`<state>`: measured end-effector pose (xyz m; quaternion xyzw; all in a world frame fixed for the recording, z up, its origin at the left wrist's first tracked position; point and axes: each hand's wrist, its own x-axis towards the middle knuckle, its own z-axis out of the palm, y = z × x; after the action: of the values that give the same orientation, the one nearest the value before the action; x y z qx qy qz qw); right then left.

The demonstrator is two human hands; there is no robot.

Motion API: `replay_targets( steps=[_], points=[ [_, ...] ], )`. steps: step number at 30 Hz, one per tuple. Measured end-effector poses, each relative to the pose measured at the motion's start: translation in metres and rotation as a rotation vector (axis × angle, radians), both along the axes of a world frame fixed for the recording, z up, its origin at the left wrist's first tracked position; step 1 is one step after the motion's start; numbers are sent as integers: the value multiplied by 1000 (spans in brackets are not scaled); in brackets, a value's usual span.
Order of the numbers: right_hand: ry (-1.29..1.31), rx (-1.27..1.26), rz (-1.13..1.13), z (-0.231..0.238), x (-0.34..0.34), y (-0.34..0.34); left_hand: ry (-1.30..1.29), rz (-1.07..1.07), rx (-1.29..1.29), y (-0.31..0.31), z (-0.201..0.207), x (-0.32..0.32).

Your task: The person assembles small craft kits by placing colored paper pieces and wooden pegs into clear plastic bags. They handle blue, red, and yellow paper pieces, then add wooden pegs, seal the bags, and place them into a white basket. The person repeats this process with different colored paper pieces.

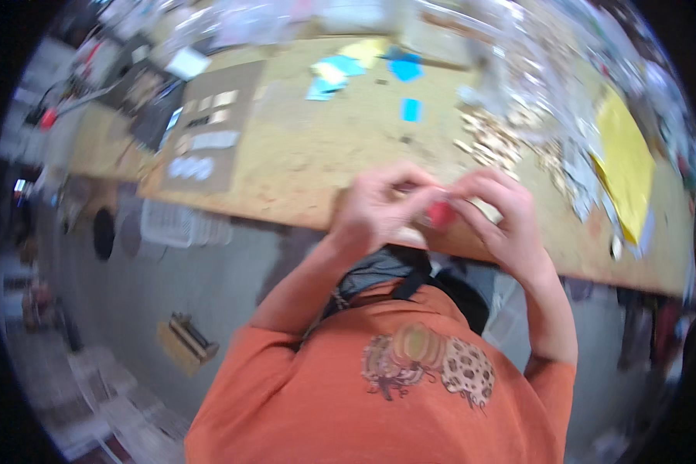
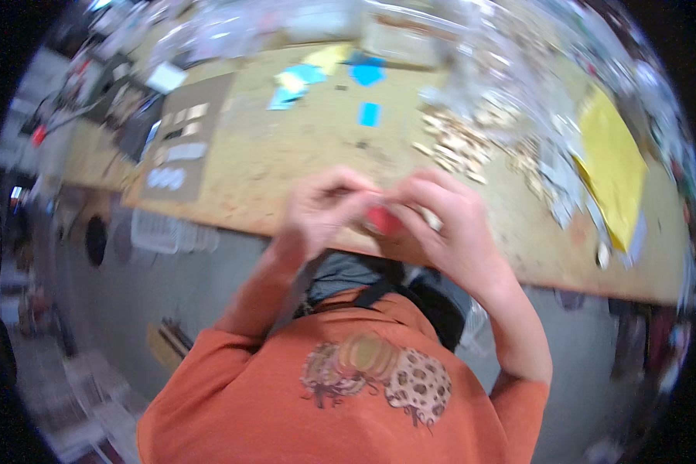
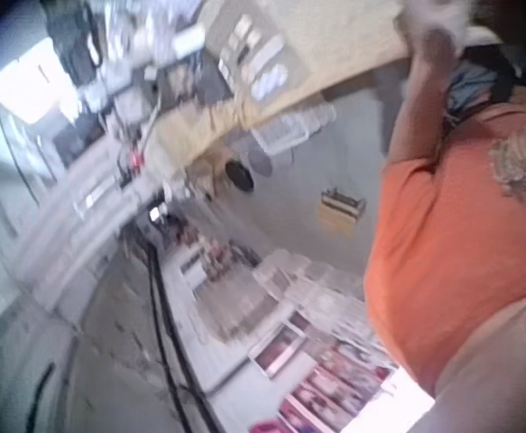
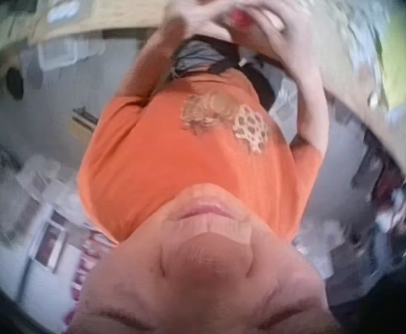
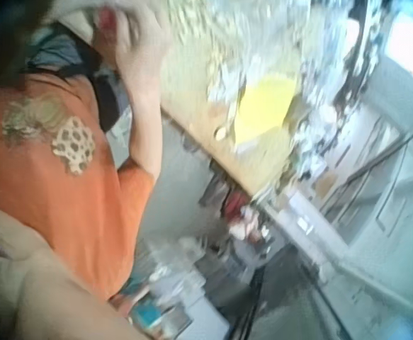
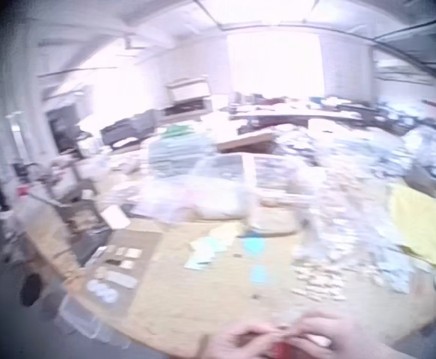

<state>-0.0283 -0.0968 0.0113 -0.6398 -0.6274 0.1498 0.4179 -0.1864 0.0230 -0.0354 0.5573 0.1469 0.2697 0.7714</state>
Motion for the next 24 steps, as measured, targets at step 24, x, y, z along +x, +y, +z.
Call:
replay_targets(
  steps=[24],
  points=[
    [467, 133, -311, -32, -11, -16, 331, 86, 654, -8, 14, 22]
  ],
)
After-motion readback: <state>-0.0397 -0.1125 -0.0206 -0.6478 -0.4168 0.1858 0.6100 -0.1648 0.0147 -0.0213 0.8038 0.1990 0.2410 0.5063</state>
